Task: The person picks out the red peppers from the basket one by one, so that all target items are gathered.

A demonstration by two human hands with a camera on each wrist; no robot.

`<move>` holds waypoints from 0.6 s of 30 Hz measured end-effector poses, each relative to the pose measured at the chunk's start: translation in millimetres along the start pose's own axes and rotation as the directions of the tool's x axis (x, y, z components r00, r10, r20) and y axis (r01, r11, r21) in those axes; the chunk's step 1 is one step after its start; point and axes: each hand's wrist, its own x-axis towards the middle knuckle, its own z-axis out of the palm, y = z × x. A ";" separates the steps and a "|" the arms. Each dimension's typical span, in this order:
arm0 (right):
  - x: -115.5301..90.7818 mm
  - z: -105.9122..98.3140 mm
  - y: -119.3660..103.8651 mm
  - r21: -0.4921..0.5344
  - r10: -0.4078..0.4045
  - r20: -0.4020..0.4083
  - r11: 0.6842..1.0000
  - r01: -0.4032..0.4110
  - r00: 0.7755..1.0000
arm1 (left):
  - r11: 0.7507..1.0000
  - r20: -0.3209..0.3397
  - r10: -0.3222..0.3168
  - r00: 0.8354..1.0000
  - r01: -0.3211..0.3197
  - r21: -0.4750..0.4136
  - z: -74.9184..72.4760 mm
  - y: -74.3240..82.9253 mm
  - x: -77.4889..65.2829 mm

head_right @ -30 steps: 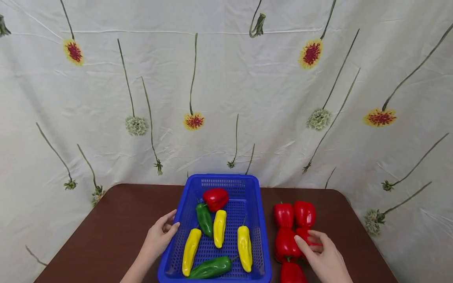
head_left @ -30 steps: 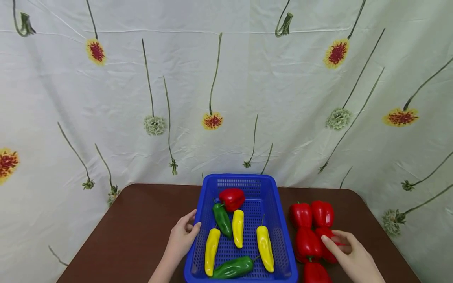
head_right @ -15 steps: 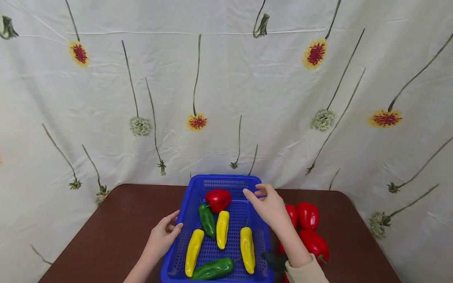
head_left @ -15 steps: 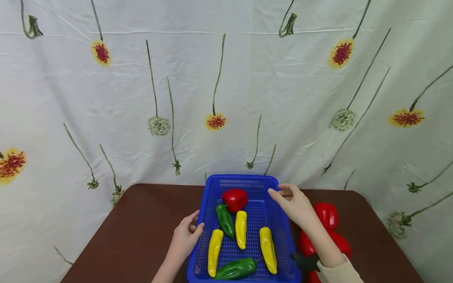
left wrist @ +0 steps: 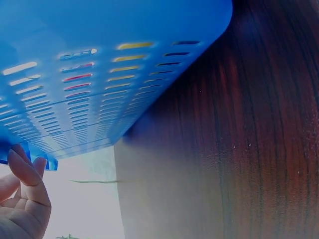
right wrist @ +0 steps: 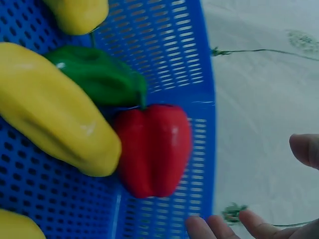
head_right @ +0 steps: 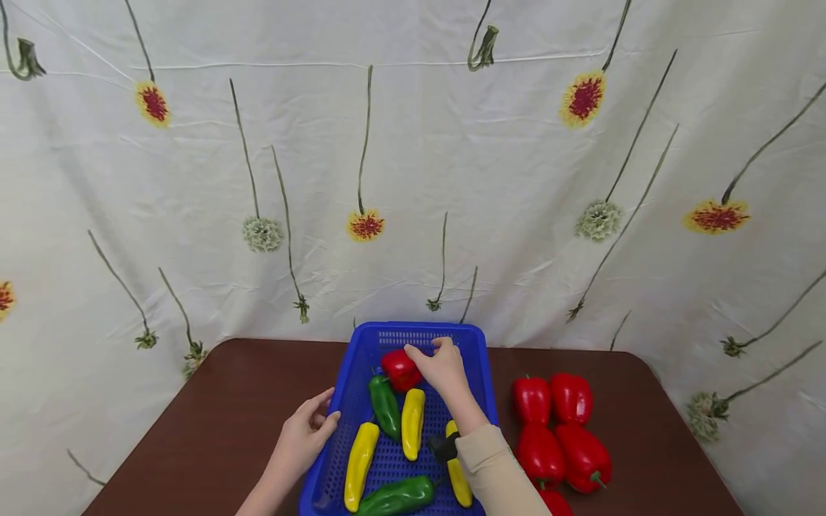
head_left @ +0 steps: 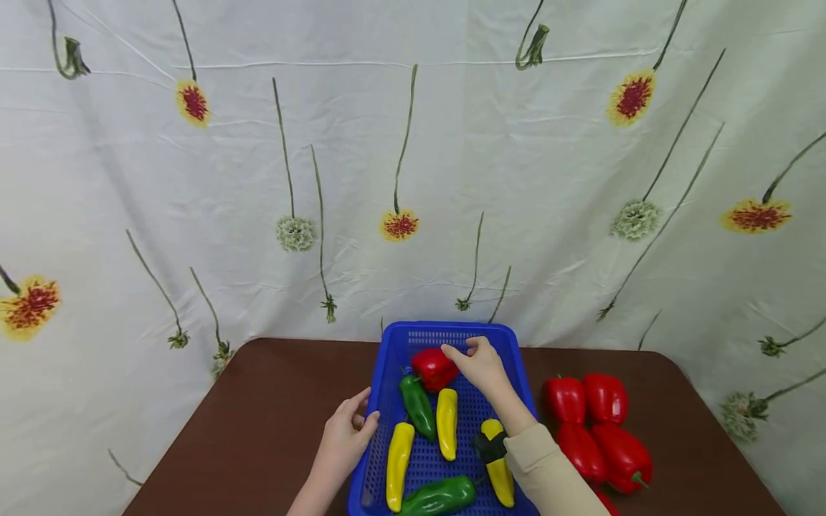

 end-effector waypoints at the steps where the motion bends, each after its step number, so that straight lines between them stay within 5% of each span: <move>1: 3.0 4.2 2.5 0.005 0.010 -0.001 1.000 -0.010 1.000 | 1.000 0.001 0.007 1.000 -0.007 0.000 0.1 -0.1 -0.3; 10: 24.1 35.8 23.4 0.035 0.127 -0.002 0.991 -0.127 0.992 | 1.000 0.011 -0.017 1.000 0.017 -0.010 3.3 -2.0 -0.6; 18: 28.7 50.3 25.3 -0.008 0.113 0.042 0.994 -0.113 0.993 | 1.000 0.001 -0.016 1.000 0.017 -0.005 1.2 -0.8 0.0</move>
